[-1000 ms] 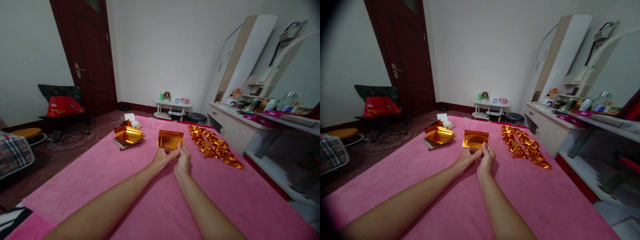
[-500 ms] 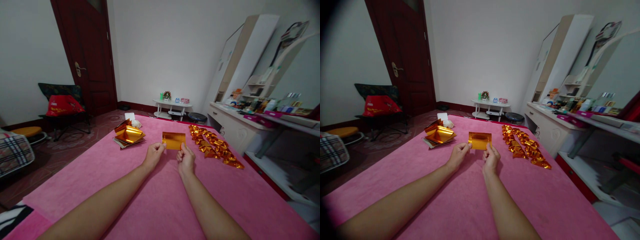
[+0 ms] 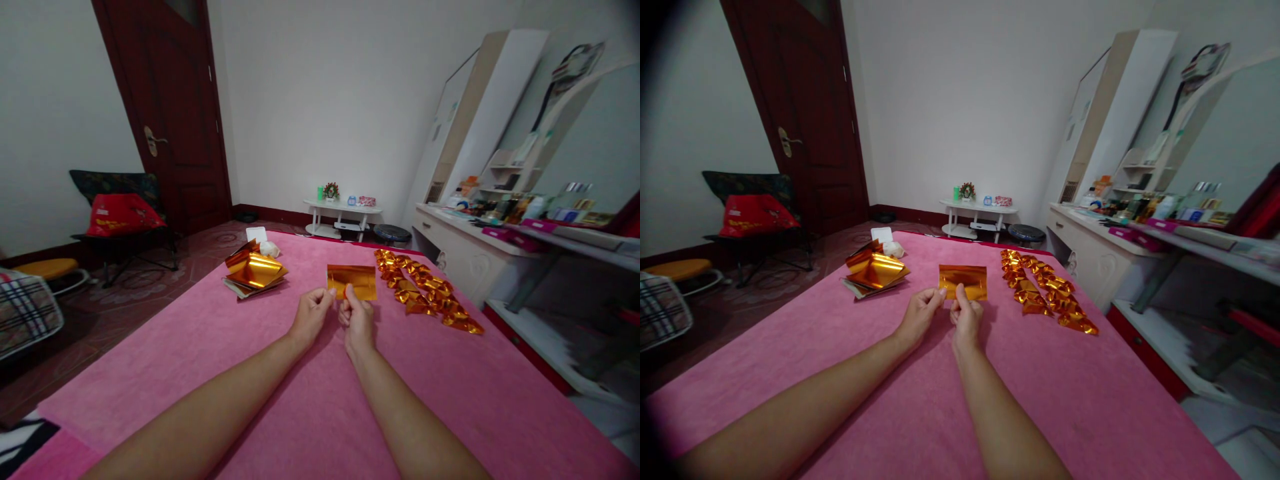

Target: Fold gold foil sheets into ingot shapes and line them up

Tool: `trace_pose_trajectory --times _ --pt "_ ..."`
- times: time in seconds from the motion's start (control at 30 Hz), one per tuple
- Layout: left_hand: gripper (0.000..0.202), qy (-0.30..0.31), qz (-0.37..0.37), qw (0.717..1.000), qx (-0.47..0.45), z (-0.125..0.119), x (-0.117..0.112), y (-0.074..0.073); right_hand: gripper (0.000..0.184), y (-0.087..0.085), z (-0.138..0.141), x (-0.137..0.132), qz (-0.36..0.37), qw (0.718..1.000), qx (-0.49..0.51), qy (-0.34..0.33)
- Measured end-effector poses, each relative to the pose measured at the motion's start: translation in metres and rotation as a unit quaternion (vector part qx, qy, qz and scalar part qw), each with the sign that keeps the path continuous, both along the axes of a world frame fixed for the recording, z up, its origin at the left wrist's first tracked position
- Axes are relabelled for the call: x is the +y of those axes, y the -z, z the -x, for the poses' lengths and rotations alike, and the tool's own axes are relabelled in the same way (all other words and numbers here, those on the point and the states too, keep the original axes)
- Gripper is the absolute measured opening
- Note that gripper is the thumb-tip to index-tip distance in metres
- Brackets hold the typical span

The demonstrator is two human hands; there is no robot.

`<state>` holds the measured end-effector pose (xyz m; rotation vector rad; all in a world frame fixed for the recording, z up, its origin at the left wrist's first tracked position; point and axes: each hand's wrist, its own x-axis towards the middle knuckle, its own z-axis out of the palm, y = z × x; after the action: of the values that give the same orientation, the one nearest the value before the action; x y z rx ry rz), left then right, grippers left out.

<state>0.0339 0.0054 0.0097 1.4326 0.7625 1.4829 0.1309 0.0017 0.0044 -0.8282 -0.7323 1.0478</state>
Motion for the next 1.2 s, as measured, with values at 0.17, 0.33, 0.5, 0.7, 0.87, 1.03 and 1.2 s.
trace_pose_trajectory --times 0.17,0.33,0.5,0.7,0.87,1.03,1.2 --pt "0.043 -0.013 -0.012 1.0 0.011 0.013 0.007 0.0 0.032 -0.001 -0.029 0.009 0.005 0.995 0.041 0.087" --pt "0.044 0.028 0.001 0.998 0.05 0.023 0.007 -0.001 0.041 -0.006 -0.033 0.007 0.074 0.994 0.08 0.01" --pt "0.046 0.012 -0.033 0.994 0.107 0.029 0.015 0.004 0.038 -0.006 -0.033 0.008 0.017 0.999 0.026 -0.01" --pt "0.035 -0.021 -0.023 0.994 0.1 0.03 0.023 0.006 0.025 0.004 -0.037 0.012 -0.071 0.995 -0.068 0.016" --pt "0.039 0.005 0.034 0.999 0.014 0.033 0.021 0.001 0.021 0.007 -0.032 0.008 -0.088 0.988 -0.126 -0.013" --pt "0.034 -0.001 0.057 0.998 -0.027 0.034 0.02 0.002 0.019 0.003 -0.028 0.005 -0.101 0.988 -0.117 -0.011" --pt "0.029 0.021 0.061 0.996 -0.059 0.031 0.017 0.0 0.018 -0.001 -0.028 0.003 -0.095 0.987 -0.121 0.043"
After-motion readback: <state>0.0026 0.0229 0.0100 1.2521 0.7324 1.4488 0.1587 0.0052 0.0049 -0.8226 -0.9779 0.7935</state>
